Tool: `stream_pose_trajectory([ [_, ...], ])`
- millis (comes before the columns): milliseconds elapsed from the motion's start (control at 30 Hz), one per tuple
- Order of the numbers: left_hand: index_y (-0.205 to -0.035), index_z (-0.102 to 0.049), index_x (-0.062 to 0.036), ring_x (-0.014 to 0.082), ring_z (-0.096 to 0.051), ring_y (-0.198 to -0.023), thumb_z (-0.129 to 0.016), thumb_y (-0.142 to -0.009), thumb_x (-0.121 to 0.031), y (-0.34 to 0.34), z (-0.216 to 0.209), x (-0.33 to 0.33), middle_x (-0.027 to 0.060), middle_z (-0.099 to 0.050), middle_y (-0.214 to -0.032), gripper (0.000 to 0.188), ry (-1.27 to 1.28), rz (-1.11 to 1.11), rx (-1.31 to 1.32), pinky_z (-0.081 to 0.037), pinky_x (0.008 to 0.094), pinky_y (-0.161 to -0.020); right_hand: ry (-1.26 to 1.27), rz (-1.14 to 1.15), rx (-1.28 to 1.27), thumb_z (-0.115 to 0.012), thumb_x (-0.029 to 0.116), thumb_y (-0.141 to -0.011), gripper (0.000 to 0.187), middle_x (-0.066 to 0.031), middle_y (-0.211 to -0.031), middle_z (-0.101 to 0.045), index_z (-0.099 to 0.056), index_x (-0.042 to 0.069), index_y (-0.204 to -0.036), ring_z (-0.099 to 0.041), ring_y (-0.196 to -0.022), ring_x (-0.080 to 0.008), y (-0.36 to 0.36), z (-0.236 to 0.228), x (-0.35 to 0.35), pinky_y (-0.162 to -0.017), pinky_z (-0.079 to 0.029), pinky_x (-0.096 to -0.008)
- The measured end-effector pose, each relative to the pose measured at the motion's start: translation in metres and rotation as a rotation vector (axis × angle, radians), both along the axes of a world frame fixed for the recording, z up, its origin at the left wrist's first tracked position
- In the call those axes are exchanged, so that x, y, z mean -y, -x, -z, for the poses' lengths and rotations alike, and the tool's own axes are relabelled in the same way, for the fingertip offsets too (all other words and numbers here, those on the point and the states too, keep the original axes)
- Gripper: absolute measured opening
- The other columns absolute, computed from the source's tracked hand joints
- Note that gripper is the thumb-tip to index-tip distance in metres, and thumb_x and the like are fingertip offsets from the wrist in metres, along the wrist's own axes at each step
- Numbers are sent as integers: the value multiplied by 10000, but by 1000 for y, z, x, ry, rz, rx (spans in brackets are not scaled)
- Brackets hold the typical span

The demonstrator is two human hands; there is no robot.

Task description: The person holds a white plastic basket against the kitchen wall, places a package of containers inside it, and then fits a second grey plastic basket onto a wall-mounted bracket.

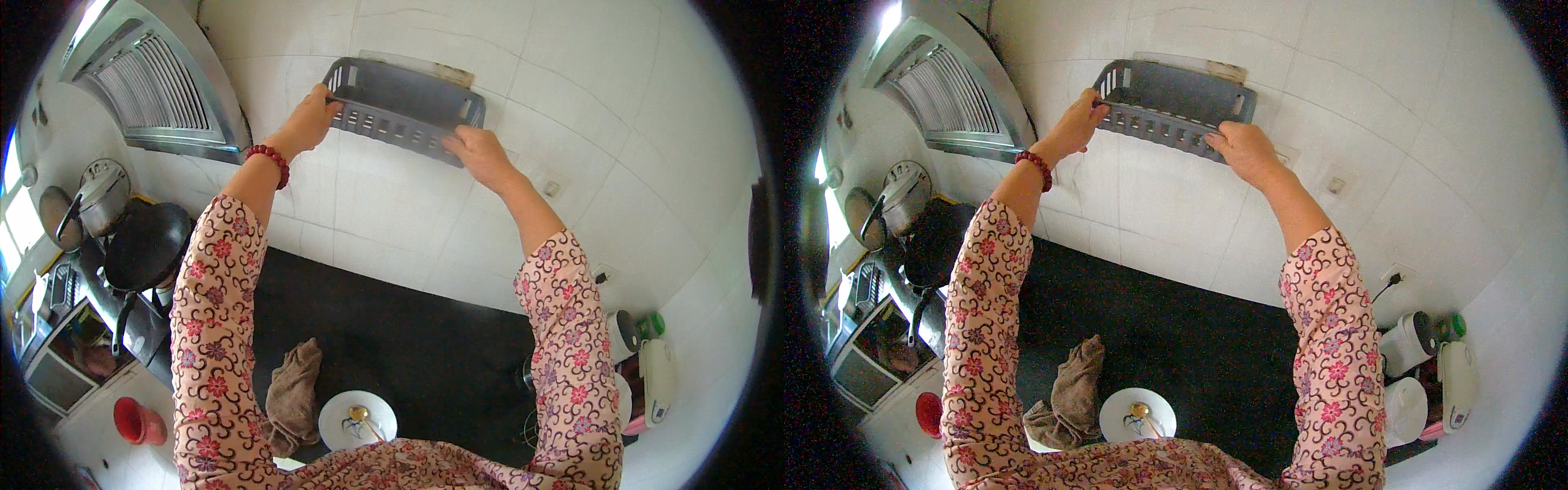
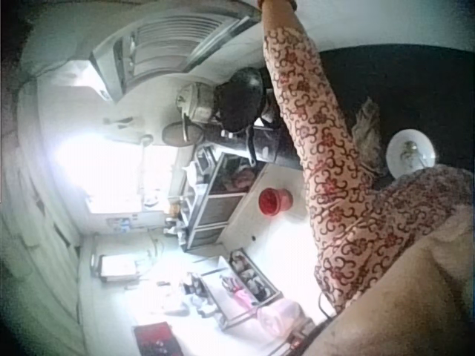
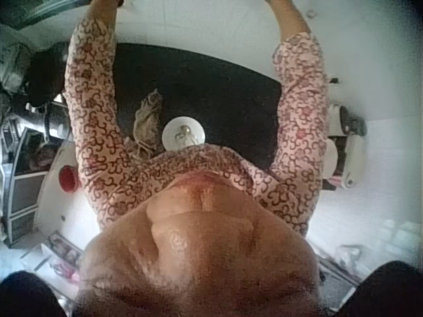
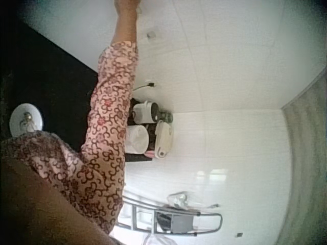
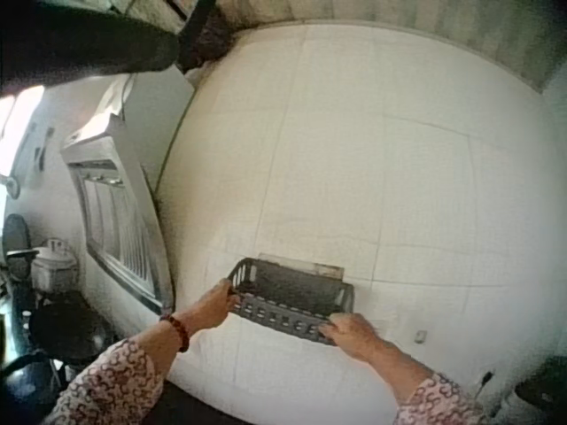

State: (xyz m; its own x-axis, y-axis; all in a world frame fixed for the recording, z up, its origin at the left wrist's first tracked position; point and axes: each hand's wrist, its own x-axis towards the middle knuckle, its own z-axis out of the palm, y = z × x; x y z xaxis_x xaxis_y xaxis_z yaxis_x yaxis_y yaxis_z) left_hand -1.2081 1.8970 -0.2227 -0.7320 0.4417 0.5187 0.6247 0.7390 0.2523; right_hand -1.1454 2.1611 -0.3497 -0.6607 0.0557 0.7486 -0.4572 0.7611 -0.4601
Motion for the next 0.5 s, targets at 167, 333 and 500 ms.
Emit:
stream_pose_trajectory([
  [167,-1035,-430,11,316,-566,-728,-475,-940,-241,32,-4,11,218,-569,-942,273,60,45,-201,-473,382,-542,52,-43,-3,-567,353,-875,388,-225,-742,-599,-560,-14,-749,-584,-696,-386,15,9,15,-626,-441,-443],
  [333,-1088,-450,-45,167,-520,-655,-474,-949,-233,26,7,18,105,-559,-841,236,82,6,-35,-492,287,-434,-74,37,-36,-571,355,-873,396,-224,-745,-602,-551,-15,-735,-583,-690,-391,-1,-1,5,-622,-454,-450],
  [500,-1072,-489,6,179,-568,-679,-529,-919,-254,11,-4,22,128,-569,-866,305,-65,85,-20,-512,301,-477,-44,62,-65,-580,345,-871,394,-213,-719,-594,-532,-12,-713,-578,-663,-382,-21,-13,11,-594,-448,-442],
])
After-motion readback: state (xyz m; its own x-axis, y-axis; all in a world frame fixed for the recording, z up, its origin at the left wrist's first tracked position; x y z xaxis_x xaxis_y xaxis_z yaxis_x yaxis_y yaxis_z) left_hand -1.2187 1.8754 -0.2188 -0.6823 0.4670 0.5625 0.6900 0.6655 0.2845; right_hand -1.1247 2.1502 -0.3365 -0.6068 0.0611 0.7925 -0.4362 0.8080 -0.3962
